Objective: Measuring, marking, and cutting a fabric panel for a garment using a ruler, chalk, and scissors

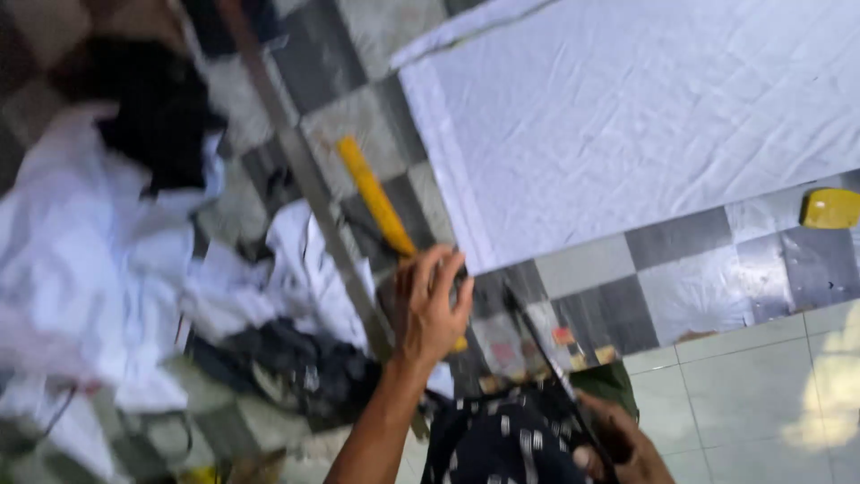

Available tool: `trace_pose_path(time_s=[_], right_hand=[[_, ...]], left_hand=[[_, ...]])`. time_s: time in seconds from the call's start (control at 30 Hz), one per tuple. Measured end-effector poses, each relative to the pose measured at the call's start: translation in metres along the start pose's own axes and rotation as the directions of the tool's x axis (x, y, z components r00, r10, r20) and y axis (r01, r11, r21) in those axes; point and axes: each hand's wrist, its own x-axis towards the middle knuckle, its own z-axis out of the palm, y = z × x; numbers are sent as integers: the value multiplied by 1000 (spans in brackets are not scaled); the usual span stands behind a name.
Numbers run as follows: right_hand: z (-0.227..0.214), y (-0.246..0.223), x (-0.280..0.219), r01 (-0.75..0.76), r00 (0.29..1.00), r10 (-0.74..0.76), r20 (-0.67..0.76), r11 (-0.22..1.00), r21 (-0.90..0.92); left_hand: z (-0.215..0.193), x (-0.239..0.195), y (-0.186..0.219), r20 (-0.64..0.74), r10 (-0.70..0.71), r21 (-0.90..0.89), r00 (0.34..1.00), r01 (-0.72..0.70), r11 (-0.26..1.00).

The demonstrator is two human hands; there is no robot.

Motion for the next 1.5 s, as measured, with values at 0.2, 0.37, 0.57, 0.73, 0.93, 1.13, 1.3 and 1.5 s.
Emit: trace_pose_path(time_s=[0.2,0.37,0.57,0.73,0.93,1.13,1.3,1.5], right_hand=[[72,-43,-26,-68,994,53,-91,983,-169],[85,-43,-15,-86,986,56,-156,978,-191],[98,-66,-17,-131,988,80,-133,889,-438],[106,-76,-18,-101,992,57,-114,894,-437],[112,-72,-12,-56,992,4,-127,911,-408],[100,-26,11,121,975,-136,-178,988,-95],[111,-63,-2,-80,964,22,-265,974,-210],[134,-100,-2,-88,976,42,-216,975,-206]], left_hand=[[15,16,-10,4,80,-57,997,-79,995],[16,21,-9,-53,137,-48,989,-140,989],[17,18,-14,-25,156,-88,987,-157,984],[15,19,-14,-11,149,-78,989,-149,986],[15,21,-14,3,144,-82,990,-143,986],[16,21,-15,10,133,-85,991,-131,988],[14,28,-13,27,116,-42,993,-115,992],[14,27,-14,65,108,-47,992,-105,993]])
